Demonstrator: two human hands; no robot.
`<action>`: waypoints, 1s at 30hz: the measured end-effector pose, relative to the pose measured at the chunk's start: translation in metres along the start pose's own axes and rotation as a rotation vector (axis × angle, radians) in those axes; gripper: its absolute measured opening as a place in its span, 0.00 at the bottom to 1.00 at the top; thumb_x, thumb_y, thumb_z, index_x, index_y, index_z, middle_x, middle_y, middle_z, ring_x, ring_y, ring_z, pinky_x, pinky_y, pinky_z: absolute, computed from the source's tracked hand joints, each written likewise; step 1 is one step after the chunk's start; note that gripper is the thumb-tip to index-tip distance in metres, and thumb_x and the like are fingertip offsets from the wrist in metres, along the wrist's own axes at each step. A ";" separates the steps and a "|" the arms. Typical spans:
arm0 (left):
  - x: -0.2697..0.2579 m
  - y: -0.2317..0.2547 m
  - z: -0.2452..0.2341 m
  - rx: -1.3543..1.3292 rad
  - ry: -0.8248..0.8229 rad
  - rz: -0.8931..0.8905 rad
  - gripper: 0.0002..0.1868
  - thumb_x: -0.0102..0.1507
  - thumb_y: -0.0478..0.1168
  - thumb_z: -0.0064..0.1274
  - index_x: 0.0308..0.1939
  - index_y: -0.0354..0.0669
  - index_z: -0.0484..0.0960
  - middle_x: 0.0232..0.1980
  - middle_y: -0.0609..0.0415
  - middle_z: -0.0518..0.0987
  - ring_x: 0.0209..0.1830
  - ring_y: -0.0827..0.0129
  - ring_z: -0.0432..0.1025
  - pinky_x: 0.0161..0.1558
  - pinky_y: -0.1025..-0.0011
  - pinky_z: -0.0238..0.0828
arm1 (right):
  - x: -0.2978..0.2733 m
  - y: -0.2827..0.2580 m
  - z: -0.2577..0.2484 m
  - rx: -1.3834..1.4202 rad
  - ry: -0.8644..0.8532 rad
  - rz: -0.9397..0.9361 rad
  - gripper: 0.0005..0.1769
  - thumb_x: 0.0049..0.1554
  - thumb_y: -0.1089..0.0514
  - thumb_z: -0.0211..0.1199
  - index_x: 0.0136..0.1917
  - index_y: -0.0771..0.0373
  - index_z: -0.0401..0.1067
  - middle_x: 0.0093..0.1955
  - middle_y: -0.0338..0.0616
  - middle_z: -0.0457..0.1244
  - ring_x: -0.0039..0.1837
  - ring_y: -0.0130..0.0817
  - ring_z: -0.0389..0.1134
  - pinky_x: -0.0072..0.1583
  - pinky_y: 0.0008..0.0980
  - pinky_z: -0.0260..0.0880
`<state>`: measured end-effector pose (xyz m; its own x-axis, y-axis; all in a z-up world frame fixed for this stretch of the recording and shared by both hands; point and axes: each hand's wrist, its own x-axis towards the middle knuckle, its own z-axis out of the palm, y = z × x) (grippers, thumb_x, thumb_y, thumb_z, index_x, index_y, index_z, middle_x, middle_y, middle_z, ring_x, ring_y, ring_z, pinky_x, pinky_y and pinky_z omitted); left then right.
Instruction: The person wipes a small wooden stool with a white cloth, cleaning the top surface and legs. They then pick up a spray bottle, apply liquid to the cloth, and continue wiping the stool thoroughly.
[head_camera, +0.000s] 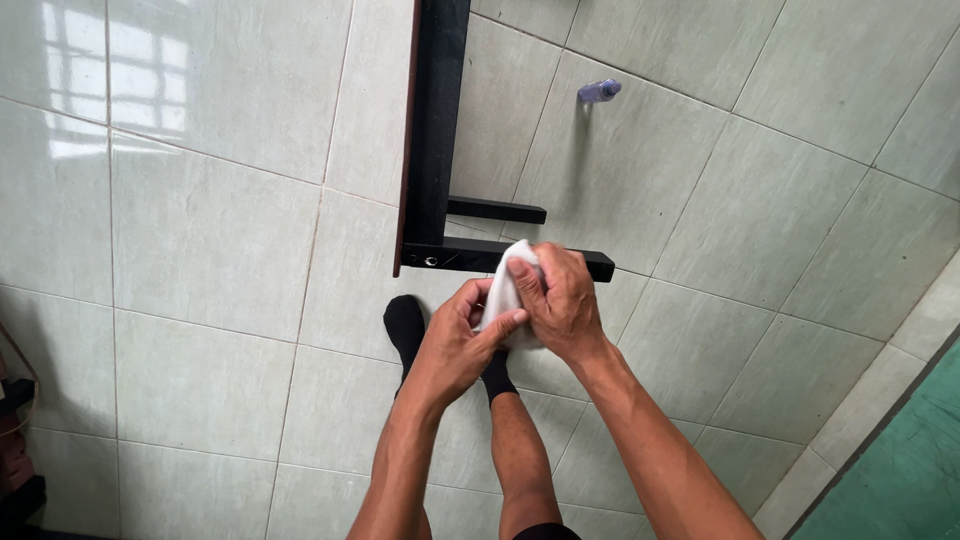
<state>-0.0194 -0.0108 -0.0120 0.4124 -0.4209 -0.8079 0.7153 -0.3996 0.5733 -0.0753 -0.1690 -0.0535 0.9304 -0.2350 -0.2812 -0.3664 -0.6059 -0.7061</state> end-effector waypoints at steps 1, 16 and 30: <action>0.000 -0.005 0.000 -0.012 0.041 0.012 0.16 0.63 0.42 0.57 0.52 0.40 0.80 0.36 0.57 0.82 0.33 0.79 0.75 0.34 0.78 0.78 | -0.002 0.004 0.001 0.126 -0.019 0.166 0.17 0.67 0.45 0.55 0.47 0.61 0.69 0.36 0.38 0.64 0.39 0.30 0.68 0.50 0.35 0.71; 0.026 -0.002 -0.032 0.124 0.371 0.235 0.19 0.67 0.39 0.52 0.62 0.41 0.77 0.52 0.53 0.80 0.41 0.72 0.77 0.37 0.73 0.80 | 0.012 0.011 -0.022 0.328 -0.079 0.113 0.14 0.61 0.60 0.63 0.60 0.59 0.75 0.60 0.40 0.69 0.60 0.34 0.71 0.62 0.36 0.74; 0.040 -0.035 -0.042 0.808 0.450 0.404 0.22 0.63 0.34 0.58 0.61 0.38 0.74 0.46 0.47 0.77 0.45 0.55 0.75 0.43 0.61 0.73 | -0.002 0.007 0.067 -0.154 -0.053 -0.117 0.22 0.59 0.65 0.58 0.67 0.66 0.72 0.67 0.53 0.67 0.72 0.51 0.65 0.73 0.54 0.58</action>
<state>-0.0043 0.0212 -0.0703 0.8333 -0.3670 -0.4134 -0.0529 -0.7973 0.6012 -0.0805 -0.1219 -0.1019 0.9635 -0.1183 -0.2401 -0.2473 -0.7368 -0.6293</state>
